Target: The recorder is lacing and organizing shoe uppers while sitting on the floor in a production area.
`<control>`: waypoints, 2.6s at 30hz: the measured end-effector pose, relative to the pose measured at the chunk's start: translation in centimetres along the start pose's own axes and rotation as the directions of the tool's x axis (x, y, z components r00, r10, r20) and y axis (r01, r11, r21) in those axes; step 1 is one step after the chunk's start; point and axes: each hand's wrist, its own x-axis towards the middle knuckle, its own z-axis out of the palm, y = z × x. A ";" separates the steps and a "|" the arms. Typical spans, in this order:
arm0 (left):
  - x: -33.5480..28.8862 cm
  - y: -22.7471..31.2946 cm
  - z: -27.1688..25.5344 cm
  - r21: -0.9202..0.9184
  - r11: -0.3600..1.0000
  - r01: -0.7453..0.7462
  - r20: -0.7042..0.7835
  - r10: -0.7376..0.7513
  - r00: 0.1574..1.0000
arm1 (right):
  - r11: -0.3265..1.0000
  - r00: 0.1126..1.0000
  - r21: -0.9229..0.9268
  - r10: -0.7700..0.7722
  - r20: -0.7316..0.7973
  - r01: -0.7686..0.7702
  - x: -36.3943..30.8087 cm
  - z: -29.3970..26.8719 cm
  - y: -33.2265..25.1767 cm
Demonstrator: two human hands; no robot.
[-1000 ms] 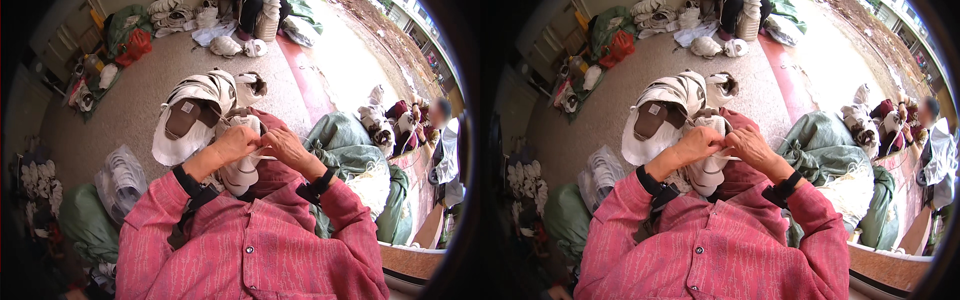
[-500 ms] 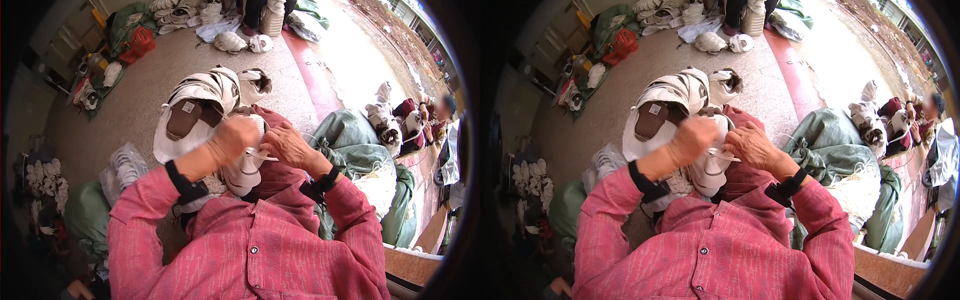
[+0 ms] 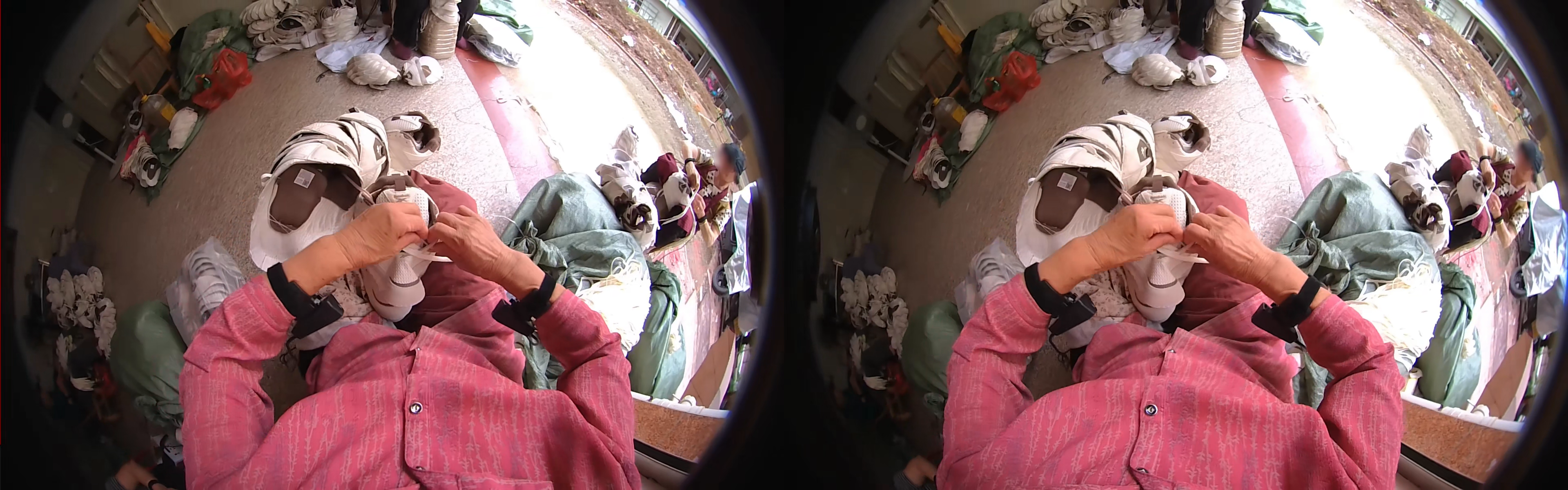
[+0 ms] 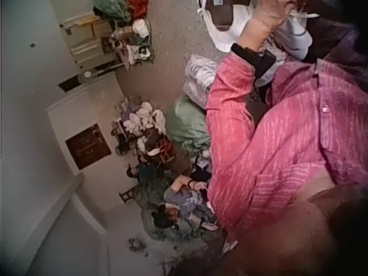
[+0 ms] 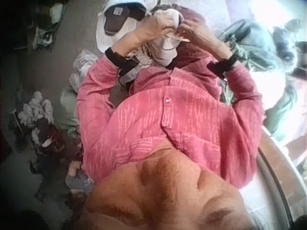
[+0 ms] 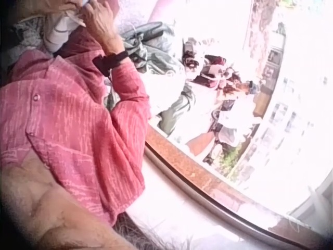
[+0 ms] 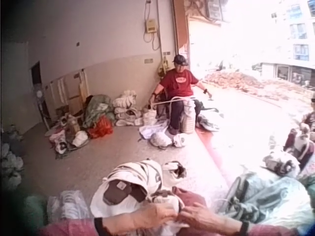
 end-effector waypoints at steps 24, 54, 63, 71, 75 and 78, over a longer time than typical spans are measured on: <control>-3.4 -0.2 -29.1 0.734 0.524 0.432 -0.591 0.180 0.786 | 0.988 0.998 0.150 0.022 0.051 -0.030 0.6 -1.0 0.0; -7.6 -0.2 -0.5 -0.135 0.872 0.470 -0.290 -0.489 0.823 | 0.954 0.955 -0.300 -0.068 -0.288 -0.023 1.2 0.4 -2.3; -5.8 2.4 -1.0 0.199 0.944 0.263 -0.503 -0.131 0.854 | 0.994 0.957 -0.105 -0.049 -0.287 0.019 -0.1 -0.2 -1.8; -4.6 1.7 -0.3 0.246 0.954 0.173 -0.393 -0.065 0.917 | 0.999 0.981 -0.045 0.001 -0.192 -0.010 0.0 -0.7 -2.2; -4.0 1.4 -0.2 0.224 0.954 0.200 -0.372 -0.106 0.922 | 0.975 0.969 -0.196 -0.143 -0.202 0.103 -0.1 0.2 -1.4; -4.1 0.9 -0.4 0.214 0.958 0.189 -0.339 -0.109 0.934 | 0.967 0.951 -0.203 -0.199 -0.238 0.151 0.8 -0.3 -2.1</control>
